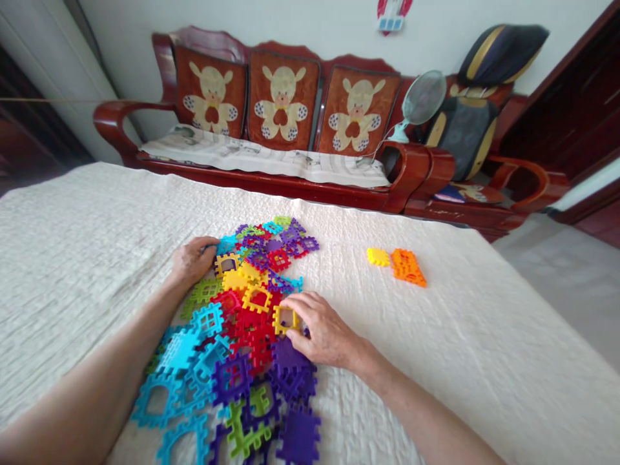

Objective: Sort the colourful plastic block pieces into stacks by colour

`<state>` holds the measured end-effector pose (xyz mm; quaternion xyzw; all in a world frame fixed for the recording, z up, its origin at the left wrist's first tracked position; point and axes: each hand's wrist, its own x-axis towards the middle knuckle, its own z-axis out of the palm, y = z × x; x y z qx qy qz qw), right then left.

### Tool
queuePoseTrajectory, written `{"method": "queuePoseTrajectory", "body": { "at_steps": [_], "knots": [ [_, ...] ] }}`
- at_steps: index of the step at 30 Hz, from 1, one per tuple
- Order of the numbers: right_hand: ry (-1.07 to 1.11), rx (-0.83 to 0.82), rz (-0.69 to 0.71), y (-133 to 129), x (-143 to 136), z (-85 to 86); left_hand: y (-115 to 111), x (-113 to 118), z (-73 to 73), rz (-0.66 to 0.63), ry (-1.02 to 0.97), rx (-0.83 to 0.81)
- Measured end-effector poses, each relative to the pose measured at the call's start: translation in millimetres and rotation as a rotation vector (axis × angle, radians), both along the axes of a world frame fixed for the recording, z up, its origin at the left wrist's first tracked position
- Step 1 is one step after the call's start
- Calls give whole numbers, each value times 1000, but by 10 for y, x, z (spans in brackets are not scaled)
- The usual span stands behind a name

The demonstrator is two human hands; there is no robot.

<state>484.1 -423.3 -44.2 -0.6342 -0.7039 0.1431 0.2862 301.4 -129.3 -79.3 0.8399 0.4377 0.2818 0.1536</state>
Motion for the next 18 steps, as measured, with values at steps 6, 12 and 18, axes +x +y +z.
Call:
{"method": "queuePoseTrajectory", "body": {
  "at_steps": [6,12,18],
  "knots": [
    [65,63,-74,-15,-25,-76,-16,8,14,-13,-24,-8],
    [244,97,-148,20,-3,21,2,-23,-35,-42,-96,-25],
    [248,144,-480,-5,503,-17,-17,18,163,33,-38,-158]
  ]
}}
